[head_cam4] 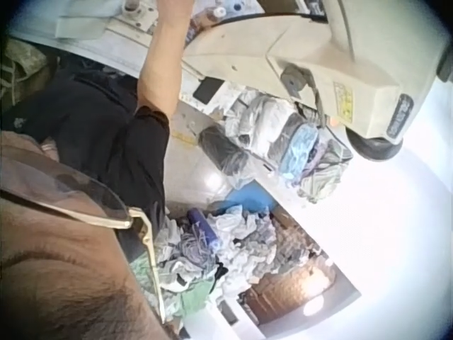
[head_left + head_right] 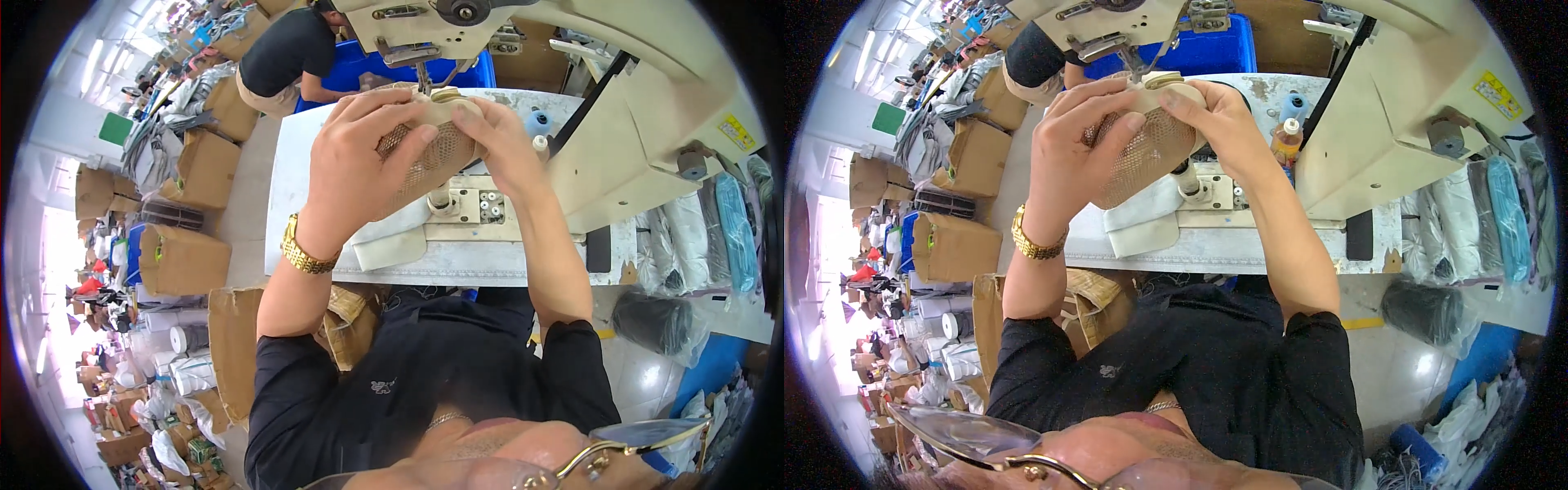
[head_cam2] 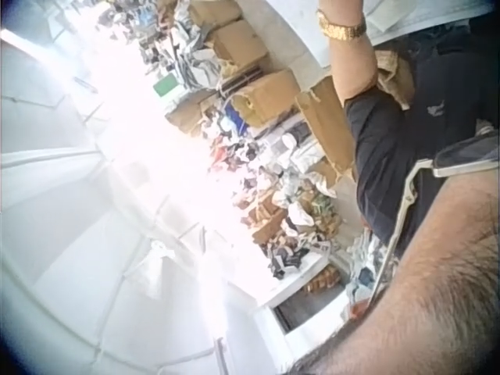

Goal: Sewing and trimming components of a shoe upper using an industrial sewing machine and scissors.

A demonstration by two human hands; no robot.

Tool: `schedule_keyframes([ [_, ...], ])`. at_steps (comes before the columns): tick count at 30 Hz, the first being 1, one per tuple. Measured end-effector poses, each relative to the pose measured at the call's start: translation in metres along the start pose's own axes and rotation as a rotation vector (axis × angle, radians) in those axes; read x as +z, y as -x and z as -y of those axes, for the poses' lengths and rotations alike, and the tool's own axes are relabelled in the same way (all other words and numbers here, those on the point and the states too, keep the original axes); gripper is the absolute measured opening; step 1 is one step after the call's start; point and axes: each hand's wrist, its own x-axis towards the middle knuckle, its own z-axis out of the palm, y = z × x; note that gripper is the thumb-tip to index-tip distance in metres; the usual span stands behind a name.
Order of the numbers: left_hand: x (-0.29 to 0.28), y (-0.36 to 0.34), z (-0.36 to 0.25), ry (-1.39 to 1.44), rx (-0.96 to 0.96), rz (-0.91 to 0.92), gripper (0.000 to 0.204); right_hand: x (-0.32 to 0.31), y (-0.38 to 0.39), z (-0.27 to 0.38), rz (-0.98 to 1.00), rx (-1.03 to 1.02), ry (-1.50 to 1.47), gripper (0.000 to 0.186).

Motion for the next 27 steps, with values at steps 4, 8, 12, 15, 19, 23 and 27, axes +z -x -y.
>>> schedule_keyframes([
  [4, 0.003, -0.001, 0.011, 0.110, -0.057, -0.014, 0.021, 0.005, -0.008, -0.001, 0.071, -0.036, -0.085, 0.033],
  [8, 0.008, -0.002, 0.007, 0.063, -0.125, -0.064, 0.024, -0.001, -0.010, -0.004, 0.113, 0.052, -0.246, 0.032],
  [12, 0.008, 0.000, 0.005, 0.140, -0.183, -0.061, 0.026, -0.003, -0.010, 0.004, 0.149, 0.191, -0.263, 0.029],
  [15, 0.005, -0.002, 0.004, 0.078, -0.184, -0.026, 0.023, 0.002, -0.010, 0.002, 0.146, 0.204, -0.349, 0.026],
  [19, 0.005, -0.006, 0.006, 0.123, -0.157, -0.042, 0.023, 0.006, -0.009, 0.003, 0.140, 0.124, -0.393, 0.027],
  [23, 0.013, -0.001, 0.012, 0.133, -0.144, -0.084, 0.021, 0.001, -0.012, 0.010, 0.089, -0.015, -0.073, 0.022],
  [27, 0.020, 0.002, 0.009, 0.082, -0.128, -0.139, 0.018, 0.003, -0.011, 0.014, 0.015, -0.108, 0.165, 0.019],
])
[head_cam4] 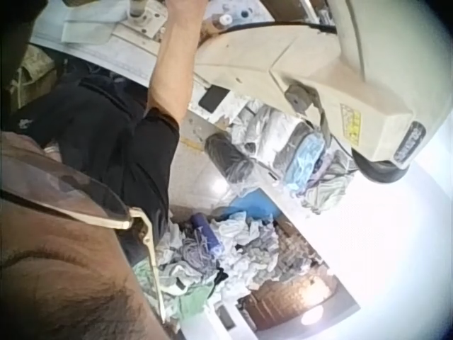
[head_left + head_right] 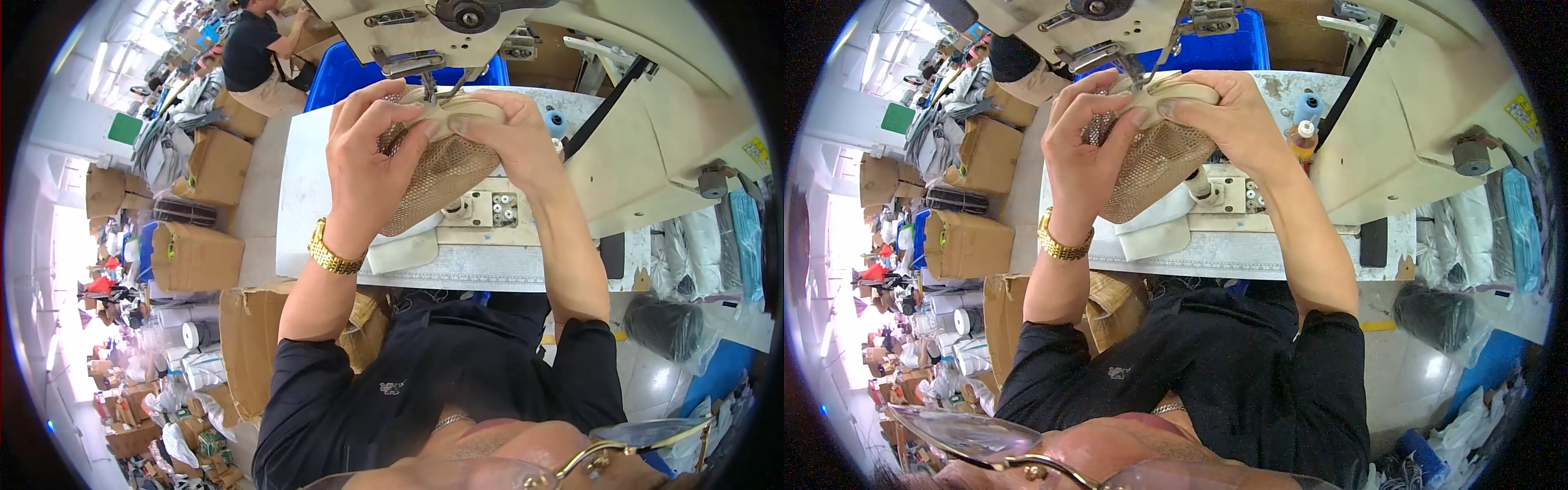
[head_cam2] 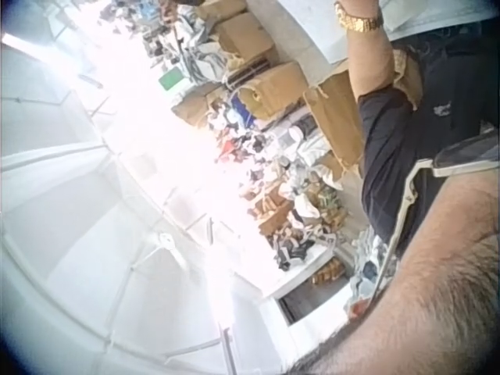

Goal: Sewing and trimming components of a shoe upper using an industrial sewing machine and scissors.

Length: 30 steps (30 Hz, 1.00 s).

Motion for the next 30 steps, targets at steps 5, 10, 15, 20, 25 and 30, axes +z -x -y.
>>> schedule_keyframes([
  [5, 0.001, 0.000, 0.004, 0.100, -0.039, -0.014, 0.016, 0.008, 0.002, -0.002, -0.069, -0.033, 0.015, 0.018],
  [10, 0.002, 0.001, 0.005, 0.130, -0.040, -0.007, 0.016, 0.010, 0.006, -0.007, -0.123, -0.042, 0.013, 0.018],
  [15, 0.003, -0.001, 0.009, 0.129, -0.023, 0.012, 0.016, 0.010, 0.007, -0.008, -0.148, -0.026, 0.000, 0.019],
  [20, -0.001, -0.005, 0.012, 0.175, -0.011, 0.037, 0.017, 0.018, 0.010, -0.009, -0.201, -0.048, -0.005, 0.019],
  [25, -0.006, -0.013, 0.018, 0.166, 0.016, 0.086, 0.018, 0.023, 0.009, -0.014, -0.242, -0.102, 0.014, 0.019],
  [30, -0.010, -0.013, 0.024, 0.216, 0.000, 0.161, 0.019, 0.028, 0.011, -0.015, -0.293, -0.142, 0.051, 0.018],
])
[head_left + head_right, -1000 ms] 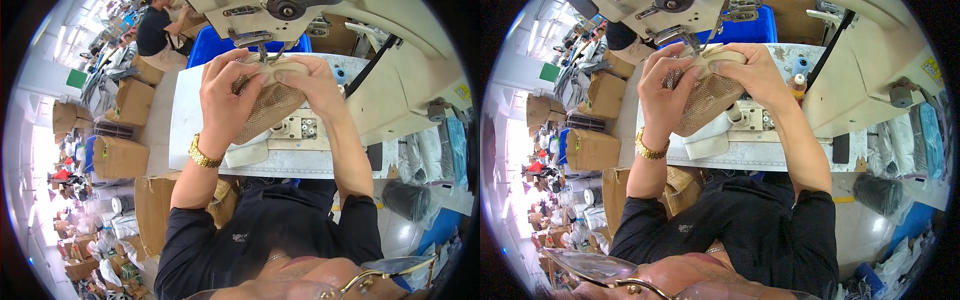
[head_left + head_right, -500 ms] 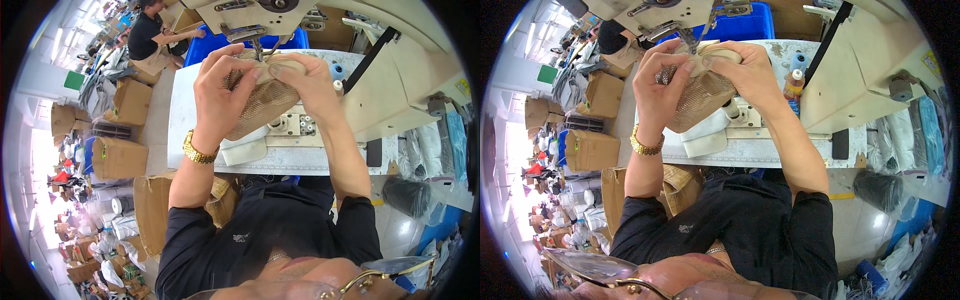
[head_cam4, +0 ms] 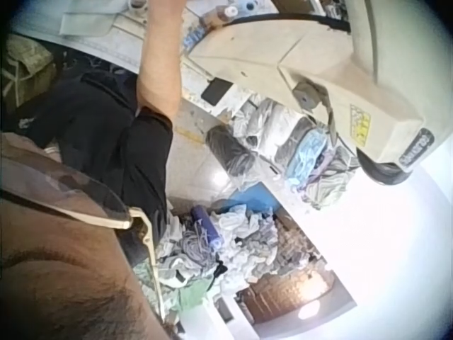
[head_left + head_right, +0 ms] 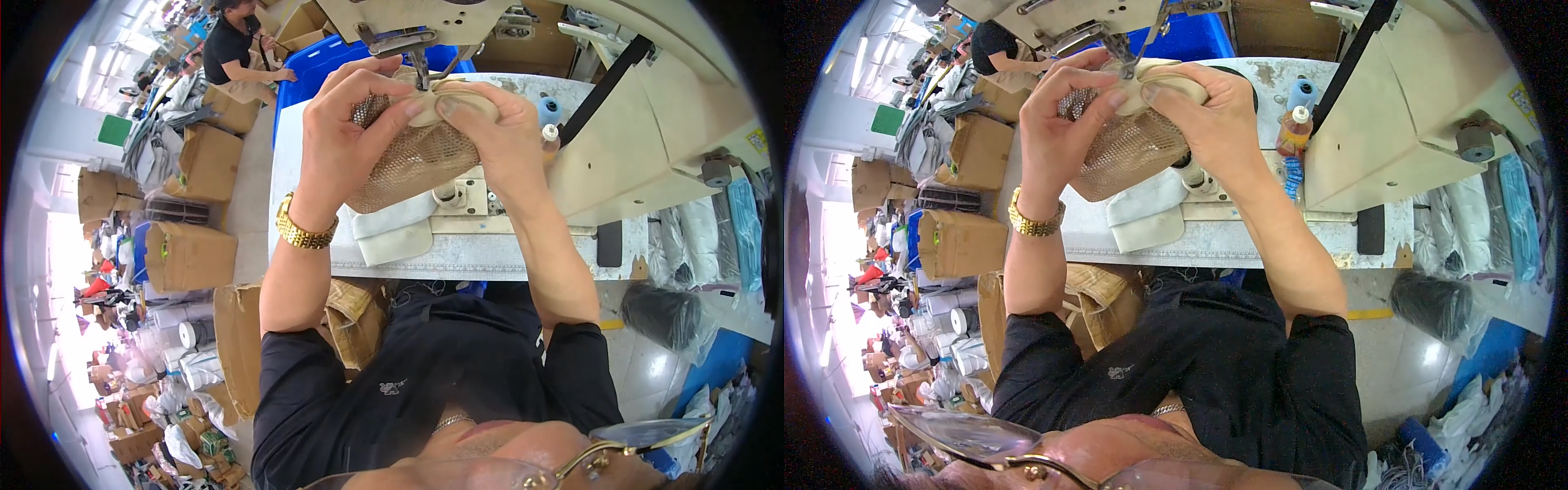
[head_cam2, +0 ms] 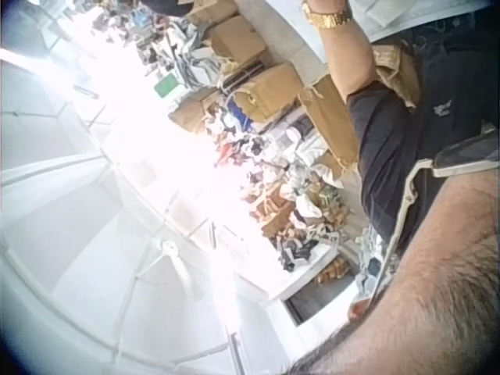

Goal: Sewing and trimming components of a shoe upper using an industrial sewing machine and scissors.

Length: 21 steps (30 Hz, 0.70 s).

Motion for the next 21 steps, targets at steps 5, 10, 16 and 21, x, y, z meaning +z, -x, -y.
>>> schedule_keyframes([
  [5, -0.001, -0.008, 0.002, 0.010, 0.030, 0.008, 0.021, 0.004, 0.004, 0.003, -0.045, 0.028, -0.030, 0.018],
  [10, -0.001, -0.009, 0.008, 0.095, -0.025, 0.037, 0.020, 0.008, 0.004, 0.003, -0.076, 0.006, -0.063, 0.019],
  [16, -0.012, -0.015, 0.010, 0.032, -0.021, 0.096, 0.022, 0.013, 0.011, -0.001, -0.085, 0.022, -0.050, 0.023],
  [21, 0.001, -0.009, -0.017, -0.384, 0.146, 0.029, 0.028, 0.015, 0.009, -0.008, -0.160, -0.034, -0.096, 0.020],
])
